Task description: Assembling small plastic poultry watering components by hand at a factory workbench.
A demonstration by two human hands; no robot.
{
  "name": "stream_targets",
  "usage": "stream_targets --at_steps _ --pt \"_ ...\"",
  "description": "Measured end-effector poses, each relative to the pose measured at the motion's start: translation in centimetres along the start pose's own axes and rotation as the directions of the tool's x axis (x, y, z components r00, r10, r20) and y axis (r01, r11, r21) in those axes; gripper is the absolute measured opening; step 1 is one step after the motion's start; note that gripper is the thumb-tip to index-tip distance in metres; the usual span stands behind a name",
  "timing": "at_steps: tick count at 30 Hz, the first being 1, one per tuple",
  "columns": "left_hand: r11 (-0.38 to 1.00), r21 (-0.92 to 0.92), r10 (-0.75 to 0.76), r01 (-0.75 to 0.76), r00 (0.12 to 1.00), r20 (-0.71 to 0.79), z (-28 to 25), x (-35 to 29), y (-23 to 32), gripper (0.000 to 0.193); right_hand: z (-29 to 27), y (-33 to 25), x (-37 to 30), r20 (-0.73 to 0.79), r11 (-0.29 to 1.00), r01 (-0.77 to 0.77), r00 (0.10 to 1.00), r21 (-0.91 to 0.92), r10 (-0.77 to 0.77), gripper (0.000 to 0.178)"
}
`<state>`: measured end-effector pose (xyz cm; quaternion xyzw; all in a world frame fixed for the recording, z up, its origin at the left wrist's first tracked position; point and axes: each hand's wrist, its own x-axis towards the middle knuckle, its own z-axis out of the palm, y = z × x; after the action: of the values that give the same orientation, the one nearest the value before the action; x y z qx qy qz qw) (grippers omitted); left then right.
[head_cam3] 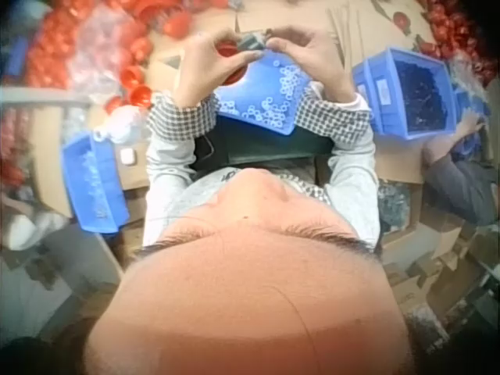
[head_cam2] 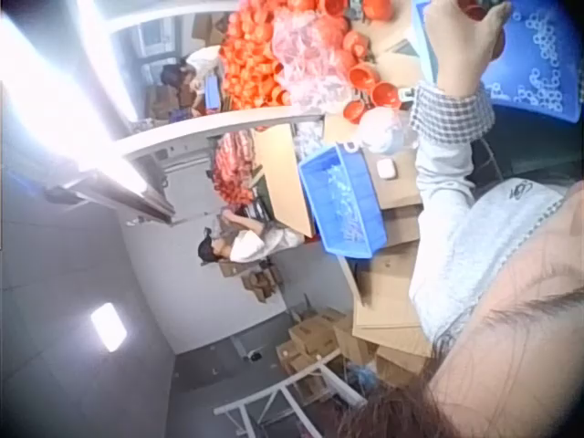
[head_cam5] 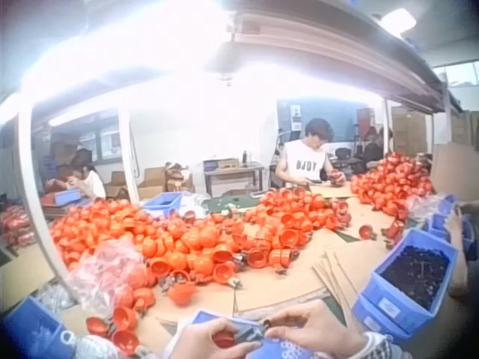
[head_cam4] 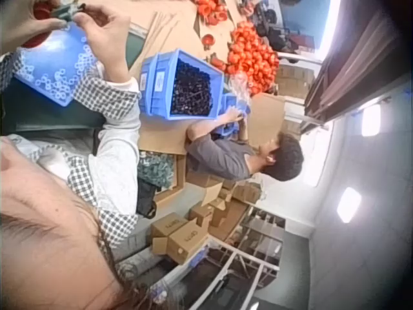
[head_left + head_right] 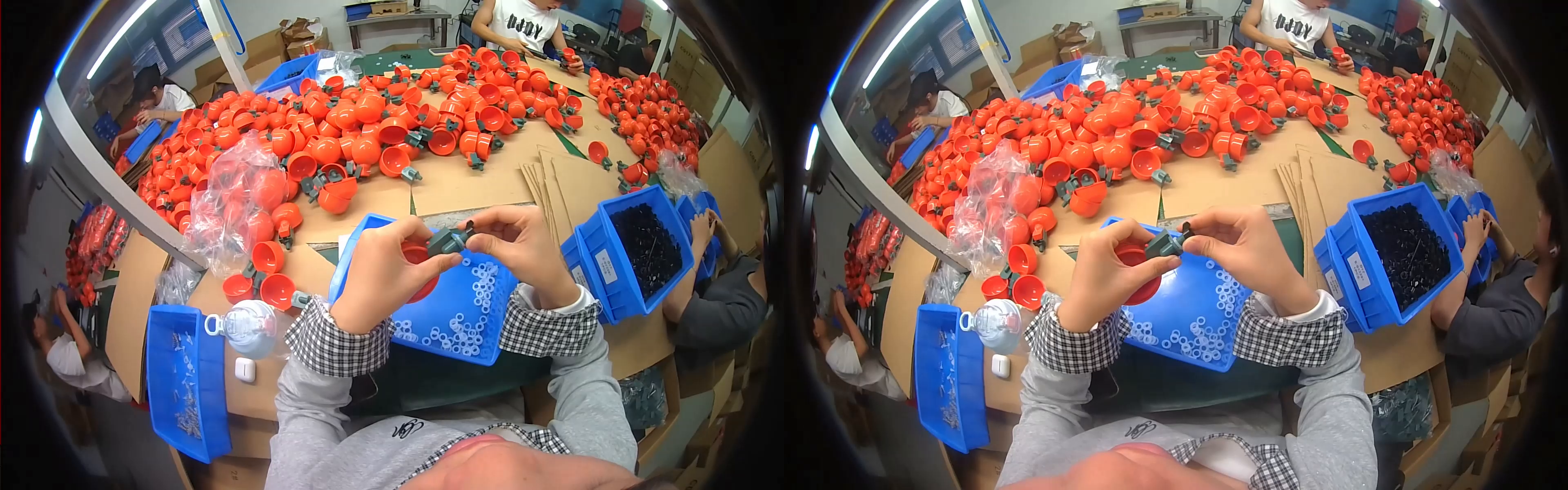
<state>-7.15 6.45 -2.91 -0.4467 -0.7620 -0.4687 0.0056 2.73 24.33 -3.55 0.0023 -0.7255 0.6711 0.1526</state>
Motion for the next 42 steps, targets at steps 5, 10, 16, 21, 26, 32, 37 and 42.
stream_targets --at_steps 5,10,16,21,26,32,37,42 --pt "0.962 -0.245 -0.077 0.121 0.980 0.181 -0.7 0.2 0.3 0.030 -0.5 0.1 0.0 0.076 0.989 0.042 0.996 0.144 -0.053 0.020" --pt "1.000 -0.027 0.016 -0.015 1.000 0.027 0.0 -0.2 0.3 0.033 -0.5 -0.4 -0.1 0.093 0.989 -0.090 0.993 0.114 0.079 0.022" --pt "0.983 0.164 0.092 -0.078 0.993 -0.077 0.3 -0.4 0.4 0.030 -0.1 -0.2 0.2 0.040 0.994 -0.098 0.995 0.039 0.096 0.024" --pt "0.791 0.546 0.427 -0.277 0.888 -0.169 1.5 -0.4 0.6 0.026 0.2 0.4 0.6 0.011 0.985 -0.124 0.992 0.118 0.123 0.021" --pt "0.899 0.370 0.325 -0.235 0.923 -0.205 1.0 -0.4 1.0 0.030 1.4 -0.7 -0.5 -0.055 0.999 0.026 0.998 0.042 -0.023 0.017" --pt "0.972 -0.028 0.221 -0.233 0.949 -0.226 -0.1 0.0 0.5 0.040 1.3 -1.8 -1.6 -0.110 0.933 0.254 0.951 -0.255 -0.289 0.017" --pt "0.829 -0.264 -0.323 0.493 0.807 0.494 -3.6 1.0 -0.6 0.045 1.3 -1.4 -1.6 -0.120 0.852 0.373 0.889 -0.366 -0.441 0.017" --pt "0.797 -0.589 -0.092 0.132 0.991 0.097 -2.0 0.4 0.4 0.036 -0.3 -1.1 -0.7 -0.166 0.986 0.039 0.986 0.164 -0.011 0.013"
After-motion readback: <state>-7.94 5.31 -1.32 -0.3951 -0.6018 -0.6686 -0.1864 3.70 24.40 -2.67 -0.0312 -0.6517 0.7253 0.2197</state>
